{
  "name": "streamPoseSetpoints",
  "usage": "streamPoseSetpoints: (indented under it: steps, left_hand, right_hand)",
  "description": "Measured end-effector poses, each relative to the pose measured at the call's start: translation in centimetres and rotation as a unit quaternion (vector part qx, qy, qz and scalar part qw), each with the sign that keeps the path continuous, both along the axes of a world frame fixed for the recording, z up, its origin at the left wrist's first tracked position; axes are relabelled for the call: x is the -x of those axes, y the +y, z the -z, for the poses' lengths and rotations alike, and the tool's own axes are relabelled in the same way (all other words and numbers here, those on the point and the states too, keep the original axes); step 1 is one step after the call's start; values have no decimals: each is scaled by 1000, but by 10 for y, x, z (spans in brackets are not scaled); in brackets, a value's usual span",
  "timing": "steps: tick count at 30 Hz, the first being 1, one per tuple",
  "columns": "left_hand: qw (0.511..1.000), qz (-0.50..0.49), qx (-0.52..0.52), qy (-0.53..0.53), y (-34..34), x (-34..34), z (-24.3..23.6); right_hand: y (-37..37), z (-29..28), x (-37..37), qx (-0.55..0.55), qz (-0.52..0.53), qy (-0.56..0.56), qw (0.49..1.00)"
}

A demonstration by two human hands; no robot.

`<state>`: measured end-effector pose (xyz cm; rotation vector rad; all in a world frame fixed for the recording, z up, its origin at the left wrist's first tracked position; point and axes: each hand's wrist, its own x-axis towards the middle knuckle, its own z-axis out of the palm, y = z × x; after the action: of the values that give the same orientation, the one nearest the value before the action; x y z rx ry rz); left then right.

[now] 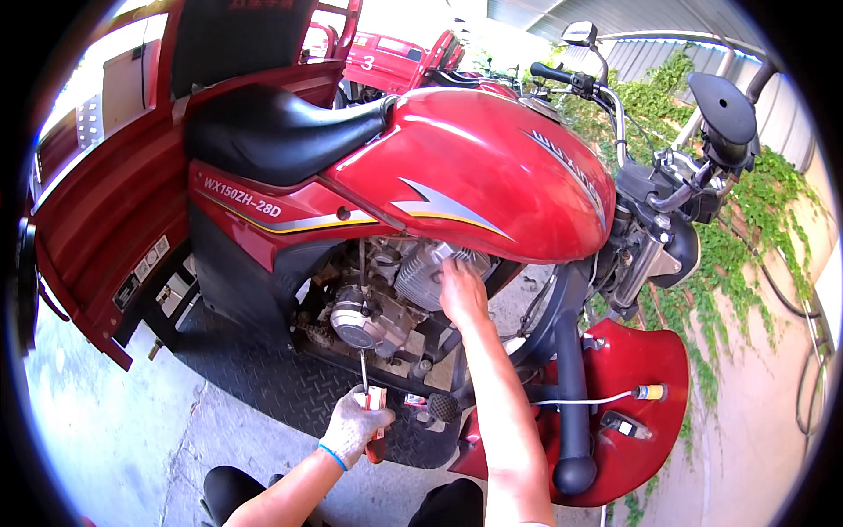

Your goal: The person uses a T-handle wrench and a screwdriver to remove a spark plug from a motorcycle engine and then handles a new spark plug from a box.

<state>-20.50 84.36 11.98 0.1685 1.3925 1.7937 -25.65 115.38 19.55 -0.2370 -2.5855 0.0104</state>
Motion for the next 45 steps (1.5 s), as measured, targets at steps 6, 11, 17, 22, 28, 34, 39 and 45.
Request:
streamPoseSetpoints:
  steps: [6, 11, 17, 22, 28, 34, 39, 45]
  left_hand:
    - [1000, -9, 10, 20, -10, 1, 4]
    - [1000, -4, -8, 2, -8, -1, -3]
    - [1000, -10, 8, 19, -14, 2, -3]
    - [1000, -4, 11, 19, -12, 2, -3]
    - [1000, -3, -7, -4, -9, 2, 1]
    - [1000, 8, -11, -9, -6, -2, -2]
    - [1000, 1, -4, -7, -9, -1, -5]
    - [1000, 16, -2, -16, -6, -2, -9]
  right_hand:
    - [-36, -18, 4, 80, 105, -66, 989]
    - [-11, -6, 6, -41, 21, 22, 999]
    - [-25, -15, 0, 73, 162, -17, 984]
    - [-13, -9, 2, 43, 64, -12, 997]
    - [-22, -21, -3, 5, 52, -11, 999]
    - [-19, -19, 7, 47, 129, -73, 988]
    - [-35, -27, 12, 80, 148, -103, 980]
    - [-13, -11, 0, 5, 44, -6, 999]
